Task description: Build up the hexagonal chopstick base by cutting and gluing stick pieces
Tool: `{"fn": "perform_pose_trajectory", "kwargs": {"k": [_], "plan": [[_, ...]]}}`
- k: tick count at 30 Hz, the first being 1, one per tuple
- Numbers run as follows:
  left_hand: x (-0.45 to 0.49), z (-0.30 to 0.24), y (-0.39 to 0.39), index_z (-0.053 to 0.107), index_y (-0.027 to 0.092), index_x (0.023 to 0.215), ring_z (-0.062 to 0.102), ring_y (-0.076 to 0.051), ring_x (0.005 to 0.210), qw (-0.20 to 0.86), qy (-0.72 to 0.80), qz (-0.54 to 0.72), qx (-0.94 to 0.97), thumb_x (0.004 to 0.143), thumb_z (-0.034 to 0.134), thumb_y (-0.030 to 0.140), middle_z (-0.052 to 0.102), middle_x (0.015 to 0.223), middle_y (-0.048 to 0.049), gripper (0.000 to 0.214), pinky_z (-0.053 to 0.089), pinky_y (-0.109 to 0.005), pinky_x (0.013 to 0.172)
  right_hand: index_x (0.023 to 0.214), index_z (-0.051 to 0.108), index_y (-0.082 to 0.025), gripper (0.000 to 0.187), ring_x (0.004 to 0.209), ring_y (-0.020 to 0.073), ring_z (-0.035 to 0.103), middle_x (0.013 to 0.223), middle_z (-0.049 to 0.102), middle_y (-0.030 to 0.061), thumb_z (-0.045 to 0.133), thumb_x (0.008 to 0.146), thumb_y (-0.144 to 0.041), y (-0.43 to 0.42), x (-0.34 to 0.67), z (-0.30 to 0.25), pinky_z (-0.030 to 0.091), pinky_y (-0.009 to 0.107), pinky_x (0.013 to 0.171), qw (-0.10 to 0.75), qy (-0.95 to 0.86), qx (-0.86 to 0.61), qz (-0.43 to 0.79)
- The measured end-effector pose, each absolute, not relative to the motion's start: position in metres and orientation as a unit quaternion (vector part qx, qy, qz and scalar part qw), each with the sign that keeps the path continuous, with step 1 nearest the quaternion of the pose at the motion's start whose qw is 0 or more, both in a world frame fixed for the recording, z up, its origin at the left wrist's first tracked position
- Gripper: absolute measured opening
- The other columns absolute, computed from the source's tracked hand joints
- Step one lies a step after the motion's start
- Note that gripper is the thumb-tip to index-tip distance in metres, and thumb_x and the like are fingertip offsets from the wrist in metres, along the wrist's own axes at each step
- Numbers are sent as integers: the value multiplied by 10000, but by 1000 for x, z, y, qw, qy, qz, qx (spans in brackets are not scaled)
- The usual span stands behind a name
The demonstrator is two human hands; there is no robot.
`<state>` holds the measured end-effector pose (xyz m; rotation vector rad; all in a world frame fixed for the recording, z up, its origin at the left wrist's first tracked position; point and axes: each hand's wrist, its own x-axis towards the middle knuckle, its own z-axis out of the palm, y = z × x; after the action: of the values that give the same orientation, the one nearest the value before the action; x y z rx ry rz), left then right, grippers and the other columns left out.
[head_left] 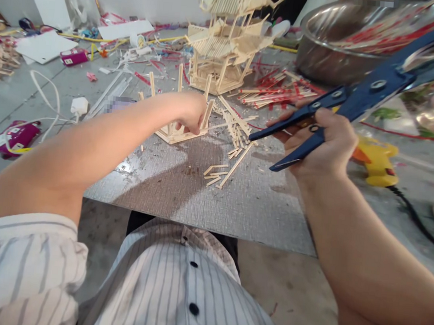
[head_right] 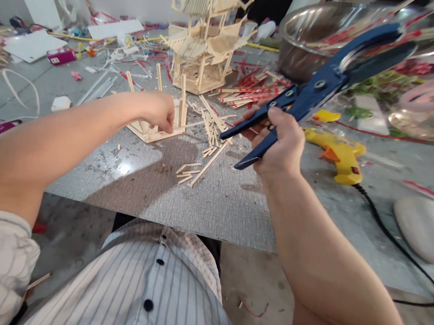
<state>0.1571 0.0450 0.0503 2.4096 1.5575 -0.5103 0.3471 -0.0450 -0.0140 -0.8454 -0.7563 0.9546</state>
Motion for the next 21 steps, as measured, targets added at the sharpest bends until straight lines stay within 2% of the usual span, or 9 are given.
{"fn": "perform_pose_trajectory", "kwargs": {"k": [4, 8, 11, 16, 21], "plan": [[160, 58, 45, 658, 122, 610, 619, -225, 851, 136, 542, -212, 802, 630, 661, 152, 552, 570, 13, 36, 391, -289, 791, 730, 607, -180, 185, 615, 200, 625, 645, 602, 19, 522, 620, -303, -45, 347, -15, 509, 414, 669, 733, -354, -385, 435], [159, 61, 45, 701, 123, 831, 619, -204, 884, 160, 498, -244, 817, 689, 601, 262, 654, 697, -10, 223, 389, -279, 828, 720, 603, -186, 176, 625, 203, 628, 632, 606, 5, 519, 628, -311, -44, 349, -16, 518, 426, 659, 738, -359, -376, 429], [158, 60, 45, 699, 112, 933, 620, -200, 872, 150, 473, -252, 831, 715, 553, 274, 692, 789, -42, 309, 391, -292, 829, 729, 609, -181, 187, 650, 211, 633, 632, 614, 8, 526, 621, -310, -44, 349, -16, 523, 427, 653, 740, -357, -370, 433], [160, 58, 48, 698, 129, 985, 590, -245, 983, 133, 487, -249, 826, 681, 576, 258, 690, 798, -35, 352, 356, -305, 870, 752, 611, -181, 191, 686, 228, 648, 664, 632, 10, 537, 634, -313, -45, 349, -16, 524, 426, 633, 733, -364, -367, 443], [161, 57, 50, 702, 100, 924, 623, -199, 819, 115, 461, -250, 843, 716, 569, 252, 690, 730, -46, 290, 391, -299, 807, 753, 621, -184, 206, 715, 230, 656, 696, 653, 11, 550, 619, -324, -46, 349, -16, 525, 421, 638, 730, -366, -367, 446]]}}
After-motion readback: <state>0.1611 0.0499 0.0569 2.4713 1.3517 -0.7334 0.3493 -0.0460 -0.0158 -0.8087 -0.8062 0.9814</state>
